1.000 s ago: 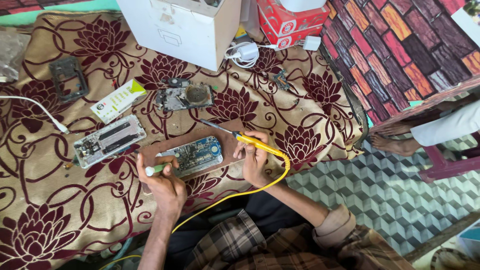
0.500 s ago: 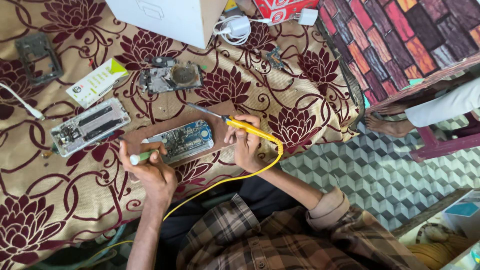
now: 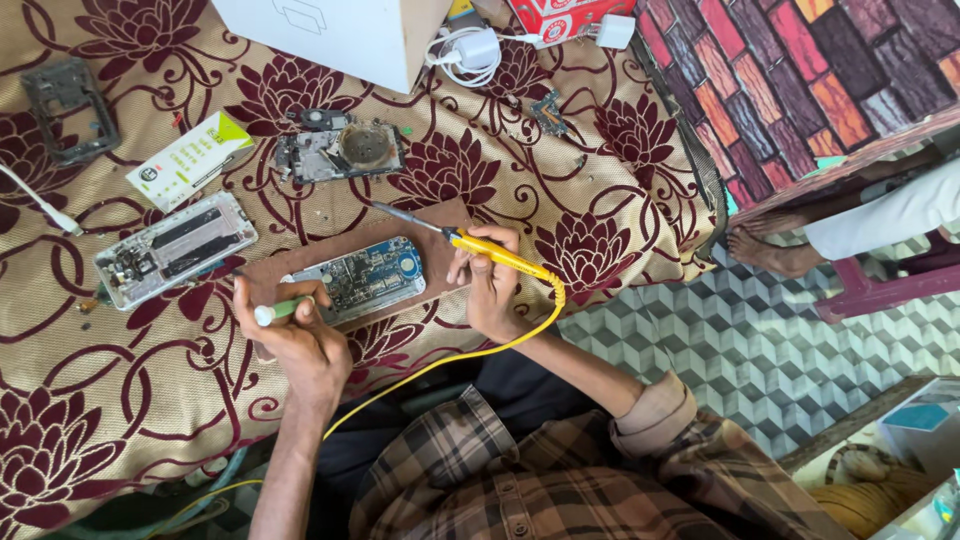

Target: The person uses a soldering iron and solder wire to work on a small circuit board placed on a table. They repeatedly apply heat and solder to various points on the board while holding it steady with their other hand.

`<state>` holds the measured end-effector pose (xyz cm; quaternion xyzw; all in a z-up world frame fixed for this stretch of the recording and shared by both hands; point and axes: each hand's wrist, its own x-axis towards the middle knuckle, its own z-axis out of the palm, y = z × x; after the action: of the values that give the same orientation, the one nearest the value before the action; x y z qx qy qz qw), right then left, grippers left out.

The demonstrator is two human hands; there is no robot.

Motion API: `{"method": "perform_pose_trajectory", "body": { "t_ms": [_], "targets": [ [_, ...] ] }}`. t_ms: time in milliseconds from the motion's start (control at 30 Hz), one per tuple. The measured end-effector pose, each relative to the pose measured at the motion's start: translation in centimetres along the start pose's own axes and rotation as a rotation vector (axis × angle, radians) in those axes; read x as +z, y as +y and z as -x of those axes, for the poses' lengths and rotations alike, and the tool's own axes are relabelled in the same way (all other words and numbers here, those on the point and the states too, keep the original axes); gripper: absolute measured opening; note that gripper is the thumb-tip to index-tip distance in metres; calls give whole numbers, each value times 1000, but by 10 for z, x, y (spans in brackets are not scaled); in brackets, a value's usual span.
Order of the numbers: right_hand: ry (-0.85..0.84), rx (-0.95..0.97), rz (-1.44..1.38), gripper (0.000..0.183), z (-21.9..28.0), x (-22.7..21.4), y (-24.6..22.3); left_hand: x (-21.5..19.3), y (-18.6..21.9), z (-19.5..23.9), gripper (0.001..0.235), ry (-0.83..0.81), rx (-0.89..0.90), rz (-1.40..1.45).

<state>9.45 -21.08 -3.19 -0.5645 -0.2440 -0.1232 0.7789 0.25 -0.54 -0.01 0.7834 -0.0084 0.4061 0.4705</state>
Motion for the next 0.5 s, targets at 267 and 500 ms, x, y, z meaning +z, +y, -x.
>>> {"method": "perform_pose_trajectory", "body": {
  "t_ms": [267,500],
  "targets": [
    [-17,-27,-9,34,-4,1,-2,0,-3,-1,52,1,20,-54],
    [-24,-27,2,33,-2,1,-2,-1,1,-2,52,4,9,-36]
  ]
}}
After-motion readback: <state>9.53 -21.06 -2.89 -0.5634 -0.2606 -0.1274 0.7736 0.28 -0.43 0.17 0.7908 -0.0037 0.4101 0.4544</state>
